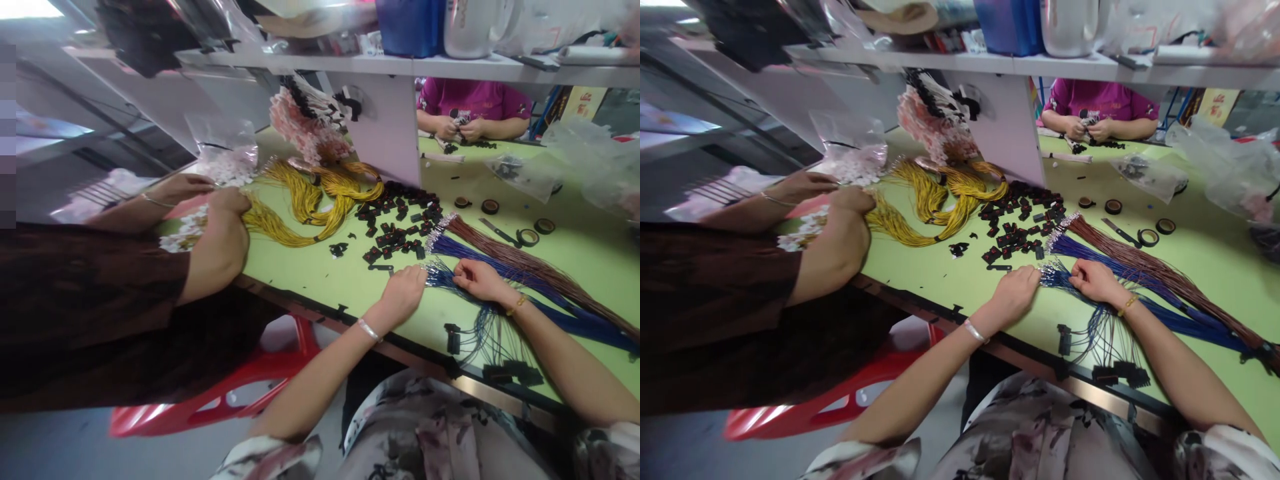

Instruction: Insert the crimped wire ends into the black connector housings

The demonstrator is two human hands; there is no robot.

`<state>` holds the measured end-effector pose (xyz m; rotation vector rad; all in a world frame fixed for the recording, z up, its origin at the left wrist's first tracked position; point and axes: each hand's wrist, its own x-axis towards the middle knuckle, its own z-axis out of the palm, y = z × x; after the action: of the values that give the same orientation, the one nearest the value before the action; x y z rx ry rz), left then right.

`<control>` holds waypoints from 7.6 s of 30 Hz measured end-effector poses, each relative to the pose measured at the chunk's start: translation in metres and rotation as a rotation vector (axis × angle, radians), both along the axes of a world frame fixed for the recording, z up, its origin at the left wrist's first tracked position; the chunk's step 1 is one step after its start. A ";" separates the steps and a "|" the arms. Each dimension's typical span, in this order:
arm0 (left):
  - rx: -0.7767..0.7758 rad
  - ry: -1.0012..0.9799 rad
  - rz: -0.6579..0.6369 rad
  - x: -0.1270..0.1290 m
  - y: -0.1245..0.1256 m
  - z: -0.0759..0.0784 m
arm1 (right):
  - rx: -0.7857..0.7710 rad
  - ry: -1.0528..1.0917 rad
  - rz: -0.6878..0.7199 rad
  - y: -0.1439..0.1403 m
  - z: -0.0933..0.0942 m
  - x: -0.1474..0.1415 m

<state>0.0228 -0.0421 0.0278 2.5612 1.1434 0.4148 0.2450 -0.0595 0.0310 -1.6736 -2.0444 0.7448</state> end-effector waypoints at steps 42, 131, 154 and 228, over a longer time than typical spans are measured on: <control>-1.259 -1.360 0.282 0.002 0.015 -0.004 | 0.077 0.587 -0.199 -0.006 -0.005 -0.048; -1.323 -1.492 0.252 0.036 -0.002 -0.022 | 0.308 0.152 -0.051 -0.006 0.009 -0.028; -1.239 -1.415 0.308 0.038 -0.004 -0.024 | 0.367 0.091 0.076 -0.003 0.000 -0.030; -1.260 -1.385 0.261 0.047 -0.001 -0.019 | 0.178 0.224 -0.178 -0.002 0.009 -0.023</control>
<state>0.0695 -0.0434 0.0090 0.6667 0.6899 0.8958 0.2217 -0.0616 0.0403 -1.5707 -1.7296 0.6383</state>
